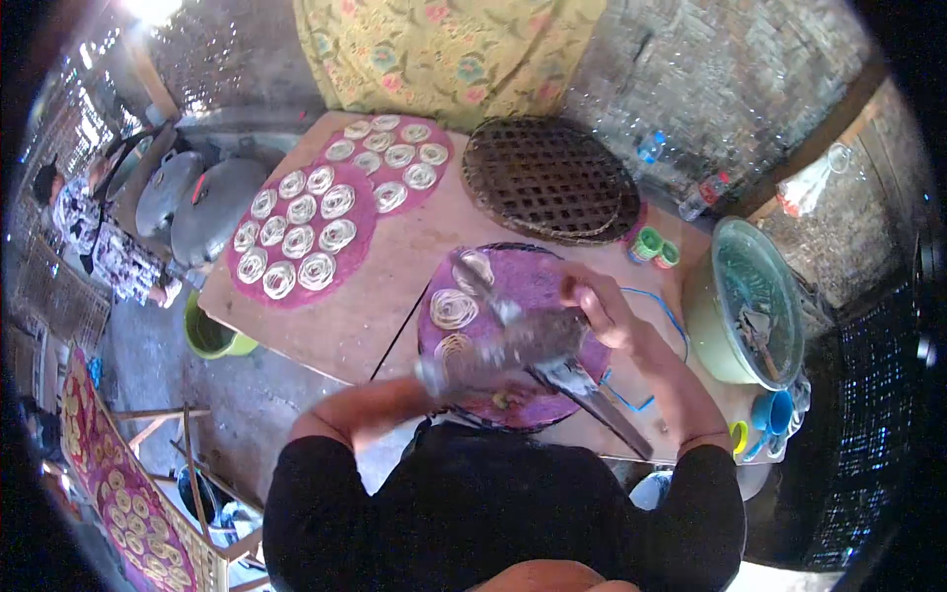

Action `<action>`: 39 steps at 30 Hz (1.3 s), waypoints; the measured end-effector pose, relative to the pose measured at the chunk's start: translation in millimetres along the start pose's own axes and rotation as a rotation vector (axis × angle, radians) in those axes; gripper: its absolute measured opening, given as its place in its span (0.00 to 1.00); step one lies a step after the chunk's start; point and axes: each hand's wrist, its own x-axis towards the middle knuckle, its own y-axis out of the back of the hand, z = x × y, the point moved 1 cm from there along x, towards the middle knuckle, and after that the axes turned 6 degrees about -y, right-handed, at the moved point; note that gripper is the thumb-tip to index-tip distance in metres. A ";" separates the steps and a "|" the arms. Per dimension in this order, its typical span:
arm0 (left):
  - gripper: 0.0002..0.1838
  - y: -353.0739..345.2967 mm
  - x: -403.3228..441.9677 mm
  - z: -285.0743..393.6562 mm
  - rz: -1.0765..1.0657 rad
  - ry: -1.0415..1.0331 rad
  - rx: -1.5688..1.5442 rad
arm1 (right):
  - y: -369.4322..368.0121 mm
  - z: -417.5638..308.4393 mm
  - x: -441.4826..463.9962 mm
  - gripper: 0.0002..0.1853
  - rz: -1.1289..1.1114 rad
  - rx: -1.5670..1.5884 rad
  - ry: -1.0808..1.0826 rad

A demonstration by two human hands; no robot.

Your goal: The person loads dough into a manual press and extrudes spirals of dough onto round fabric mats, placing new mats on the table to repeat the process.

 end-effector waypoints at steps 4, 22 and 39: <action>0.19 19.1 38.1 3.9 -0.118 -0.109 0.047 | 5.7 -136.2 20.9 0.29 0.017 -0.271 0.654; 0.23 54.9 -18.2 -126.4 0.346 0.336 0.073 | 181.5 -21.6 -98.3 0.17 1.202 0.697 0.015; 0.06 78.2 182.0 0.7 0.833 -0.404 -0.579 | 155.4 89.1 -140.9 0.21 0.918 0.563 -0.539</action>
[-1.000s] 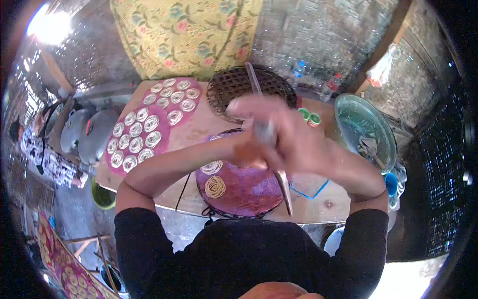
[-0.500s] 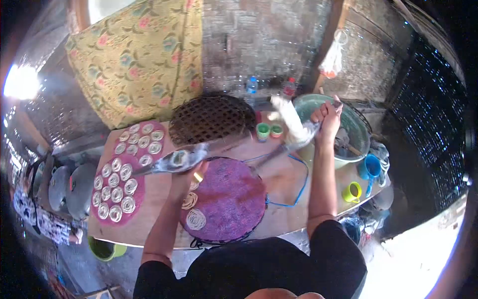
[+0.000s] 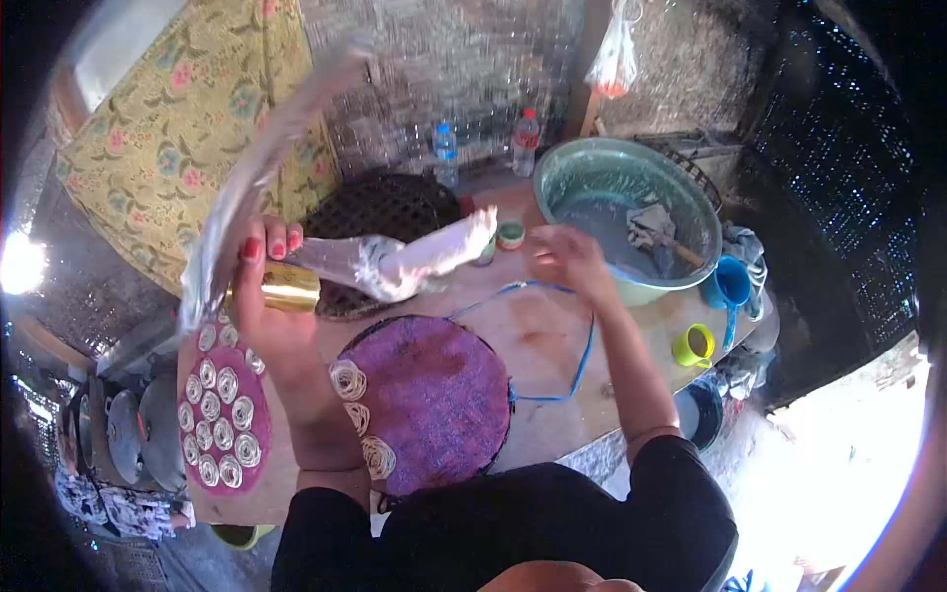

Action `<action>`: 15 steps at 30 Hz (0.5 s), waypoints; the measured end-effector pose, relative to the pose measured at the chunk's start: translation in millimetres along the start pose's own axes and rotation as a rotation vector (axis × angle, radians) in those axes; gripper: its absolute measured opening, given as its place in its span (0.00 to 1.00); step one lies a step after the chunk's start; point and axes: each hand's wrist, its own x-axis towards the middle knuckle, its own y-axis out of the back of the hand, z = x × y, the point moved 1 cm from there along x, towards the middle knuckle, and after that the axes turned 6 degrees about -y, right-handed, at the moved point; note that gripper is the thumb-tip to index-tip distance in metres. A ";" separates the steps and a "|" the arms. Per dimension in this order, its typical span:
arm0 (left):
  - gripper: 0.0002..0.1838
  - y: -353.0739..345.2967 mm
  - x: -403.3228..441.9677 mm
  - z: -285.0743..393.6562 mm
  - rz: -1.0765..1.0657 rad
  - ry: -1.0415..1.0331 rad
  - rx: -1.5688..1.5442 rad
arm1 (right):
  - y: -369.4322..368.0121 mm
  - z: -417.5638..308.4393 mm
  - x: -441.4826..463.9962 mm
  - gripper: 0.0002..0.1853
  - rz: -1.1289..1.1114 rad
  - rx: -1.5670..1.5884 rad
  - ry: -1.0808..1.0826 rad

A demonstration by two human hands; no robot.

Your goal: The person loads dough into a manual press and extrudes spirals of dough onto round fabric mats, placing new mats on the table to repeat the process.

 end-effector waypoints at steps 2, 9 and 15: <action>0.12 25.8 -14.8 -14.6 0.048 0.120 0.360 | 19.3 13.5 7.8 0.19 0.109 -0.362 0.095; 0.26 51.0 -75.5 -79.9 -0.523 -0.213 1.426 | 28.6 160.0 68.7 0.09 0.197 -1.468 0.395; 0.26 45.8 -79.1 -84.1 -0.227 0.235 1.087 | 42.1 163.6 90.5 0.09 0.334 -0.928 0.210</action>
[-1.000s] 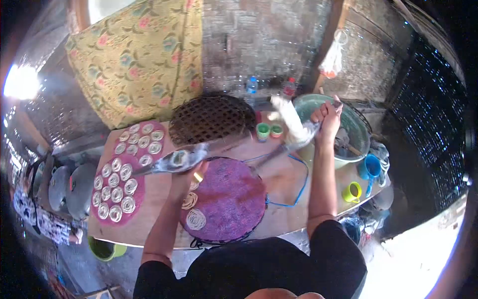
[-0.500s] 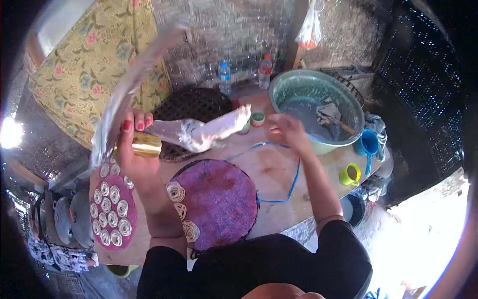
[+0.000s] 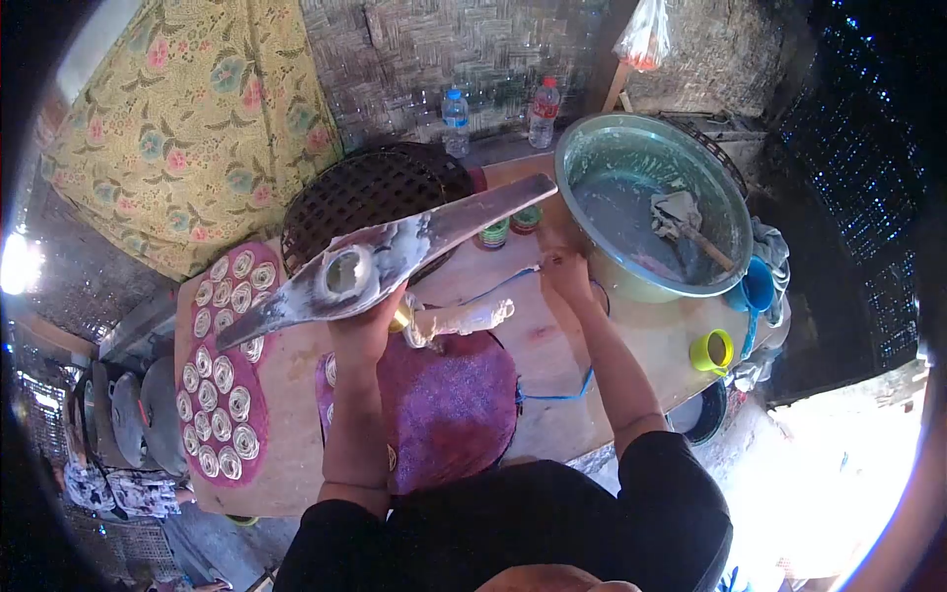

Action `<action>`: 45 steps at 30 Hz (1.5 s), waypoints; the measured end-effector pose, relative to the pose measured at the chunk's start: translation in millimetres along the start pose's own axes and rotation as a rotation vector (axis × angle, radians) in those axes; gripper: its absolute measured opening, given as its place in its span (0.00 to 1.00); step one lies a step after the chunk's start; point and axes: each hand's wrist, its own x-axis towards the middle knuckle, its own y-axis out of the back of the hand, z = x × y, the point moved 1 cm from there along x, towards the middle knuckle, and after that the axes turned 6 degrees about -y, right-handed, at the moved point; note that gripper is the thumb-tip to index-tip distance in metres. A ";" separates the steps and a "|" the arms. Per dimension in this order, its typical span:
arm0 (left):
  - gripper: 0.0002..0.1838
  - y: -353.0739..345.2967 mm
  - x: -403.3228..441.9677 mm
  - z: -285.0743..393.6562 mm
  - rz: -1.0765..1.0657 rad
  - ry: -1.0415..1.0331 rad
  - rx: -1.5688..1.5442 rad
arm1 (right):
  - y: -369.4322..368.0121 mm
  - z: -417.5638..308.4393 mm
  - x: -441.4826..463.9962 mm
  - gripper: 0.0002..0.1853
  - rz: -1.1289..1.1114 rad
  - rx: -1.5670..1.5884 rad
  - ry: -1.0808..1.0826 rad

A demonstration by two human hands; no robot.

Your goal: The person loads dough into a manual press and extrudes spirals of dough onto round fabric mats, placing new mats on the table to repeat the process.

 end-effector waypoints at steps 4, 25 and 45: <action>0.28 1.4 -5.6 -16.7 0.050 -0.037 -0.137 | 10.6 -11.0 -0.8 0.09 -0.024 -0.119 0.116; 0.29 5.3 -8.0 -21.3 0.183 0.030 -0.374 | -23.0 -5.7 10.8 0.12 -0.209 -0.331 0.118; 0.27 2.6 -10.2 -42.4 0.275 0.028 -0.342 | 256.3 -99.1 51.9 0.08 0.013 0.808 0.056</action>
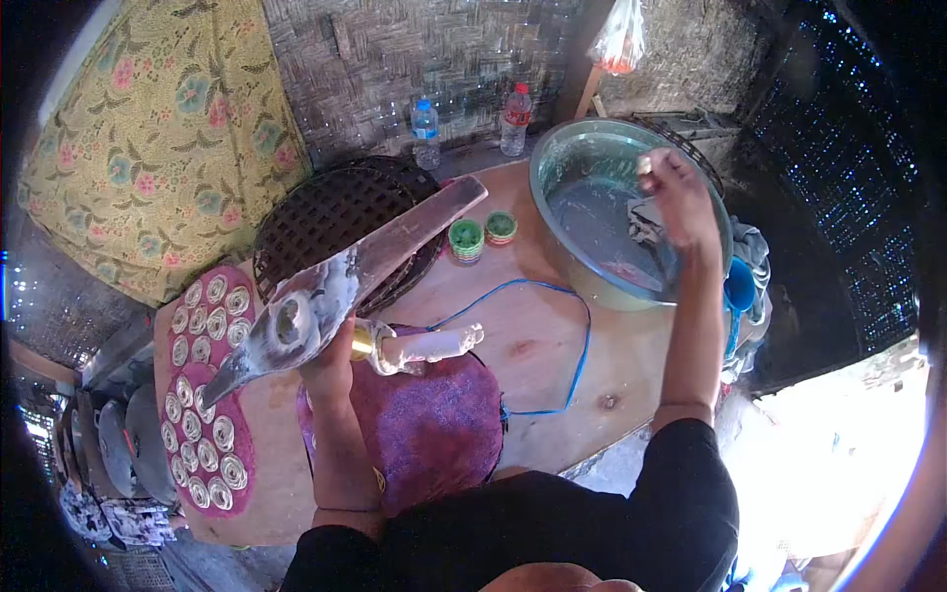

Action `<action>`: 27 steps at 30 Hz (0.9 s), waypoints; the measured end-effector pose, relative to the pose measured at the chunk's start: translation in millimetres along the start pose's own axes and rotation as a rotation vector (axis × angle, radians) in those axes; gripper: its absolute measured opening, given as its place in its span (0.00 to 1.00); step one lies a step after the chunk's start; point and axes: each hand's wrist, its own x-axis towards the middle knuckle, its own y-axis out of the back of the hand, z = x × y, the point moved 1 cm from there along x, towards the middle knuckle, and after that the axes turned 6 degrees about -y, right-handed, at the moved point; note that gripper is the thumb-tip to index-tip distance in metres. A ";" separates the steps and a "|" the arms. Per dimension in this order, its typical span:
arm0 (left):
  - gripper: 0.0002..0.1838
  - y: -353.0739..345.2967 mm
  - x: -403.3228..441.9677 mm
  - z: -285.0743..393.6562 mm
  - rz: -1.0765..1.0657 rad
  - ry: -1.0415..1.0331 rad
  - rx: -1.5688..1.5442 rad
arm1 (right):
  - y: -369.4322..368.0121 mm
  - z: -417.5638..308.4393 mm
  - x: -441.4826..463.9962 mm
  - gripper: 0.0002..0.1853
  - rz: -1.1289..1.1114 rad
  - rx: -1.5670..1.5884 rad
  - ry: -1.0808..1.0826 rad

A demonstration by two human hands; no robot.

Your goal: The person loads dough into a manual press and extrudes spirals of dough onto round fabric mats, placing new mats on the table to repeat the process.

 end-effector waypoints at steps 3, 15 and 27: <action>0.26 -3.9 3.5 6.4 -0.055 0.055 0.083 | 123.5 94.2 42.4 0.11 0.161 -0.869 -0.231; 0.28 -8.2 4.8 -9.9 -0.001 0.021 0.006 | 111.4 73.3 6.1 0.12 0.155 -1.842 -0.337; 0.28 1.9 -2.5 -21.4 -0.053 -0.037 0.053 | 178.6 139.6 8.7 0.15 0.116 -1.692 -0.403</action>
